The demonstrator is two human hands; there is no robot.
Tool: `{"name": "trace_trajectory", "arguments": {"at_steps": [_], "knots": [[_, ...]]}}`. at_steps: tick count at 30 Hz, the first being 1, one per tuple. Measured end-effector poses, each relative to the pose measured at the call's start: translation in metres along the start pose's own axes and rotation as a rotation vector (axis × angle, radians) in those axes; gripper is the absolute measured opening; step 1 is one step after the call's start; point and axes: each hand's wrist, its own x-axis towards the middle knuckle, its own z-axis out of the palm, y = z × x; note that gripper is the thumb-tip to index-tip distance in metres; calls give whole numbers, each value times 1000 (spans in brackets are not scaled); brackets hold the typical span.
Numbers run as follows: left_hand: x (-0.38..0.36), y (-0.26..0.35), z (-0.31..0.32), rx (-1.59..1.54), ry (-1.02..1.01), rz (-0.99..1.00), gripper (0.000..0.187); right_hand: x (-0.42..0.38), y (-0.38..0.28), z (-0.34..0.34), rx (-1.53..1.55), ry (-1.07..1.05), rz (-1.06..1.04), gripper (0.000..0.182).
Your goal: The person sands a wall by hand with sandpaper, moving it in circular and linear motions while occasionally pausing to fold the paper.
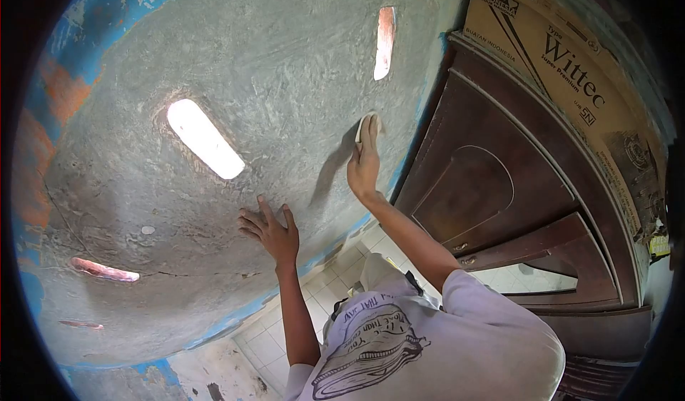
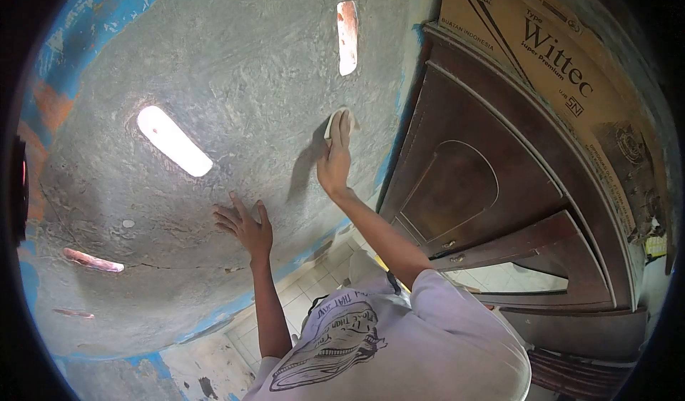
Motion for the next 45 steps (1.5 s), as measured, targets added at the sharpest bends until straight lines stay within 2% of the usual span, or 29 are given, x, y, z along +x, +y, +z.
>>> {"name": "trace_trajectory", "arguments": {"at_steps": [2,5,6,9,10,13,14,16,18,21,26,28,31,32,35,36,39,40,42,45], "knots": [[-4,-4,6,37,29,16,73,-19,13,7,-97,-19,-37,83],[-2,-6,6,43,28,29,73,-9,-9,-20,-339,-503,-481,79],[-4,-6,4,37,16,24,73,-15,34,-7,-286,-282,-413,80],[-5,-6,3,32,59,67,75,-9,38,13,17,137,201,84],[-7,-5,3,33,55,54,75,-17,29,17,40,94,46,84],[-7,-7,6,62,34,49,77,-18,8,-8,-249,-394,-282,82],[-7,-10,6,83,20,56,79,-21,34,-6,-311,-347,-312,82],[-12,-15,5,112,2,75,81,-13,26,0,82,-46,154,85],[-14,-17,5,127,9,96,81,-22,26,15,73,76,184,85],[-15,-15,4,146,-5,78,82,-29,-3,-4,-275,-448,-396,84],[-17,-11,-4,48,-31,60,78,-36,25,17,37,-41,81,74],[-18,-14,-2,64,-21,74,78,-42,26,14,-152,-101,-108,68],[-18,-12,-1,70,-27,60,79,-28,33,-9,-334,-447,-380,69],[-18,-11,-4,67,-38,57,79,-29,65,1,-233,-206,-320,71],[-20,-11,-4,116,-53,63,85,-7,59,6,24,194,227,81],[-20,-11,-3,142,-57,71,87,-11,50,5,-74,134,162,81],[-23,-6,-1,110,-59,36,90,-28,23,-15,-331,-311,-301,71],[-23,-4,-1,102,-63,38,91,-23,17,-21,-439,-404,-395,68],[-29,-2,-2,90,-72,29,93,-25,66,-14,-143,-146,-17,75],[-33,6,-19,31,-163,4,86,-8,69,-21,138,-20,502,79]]}}
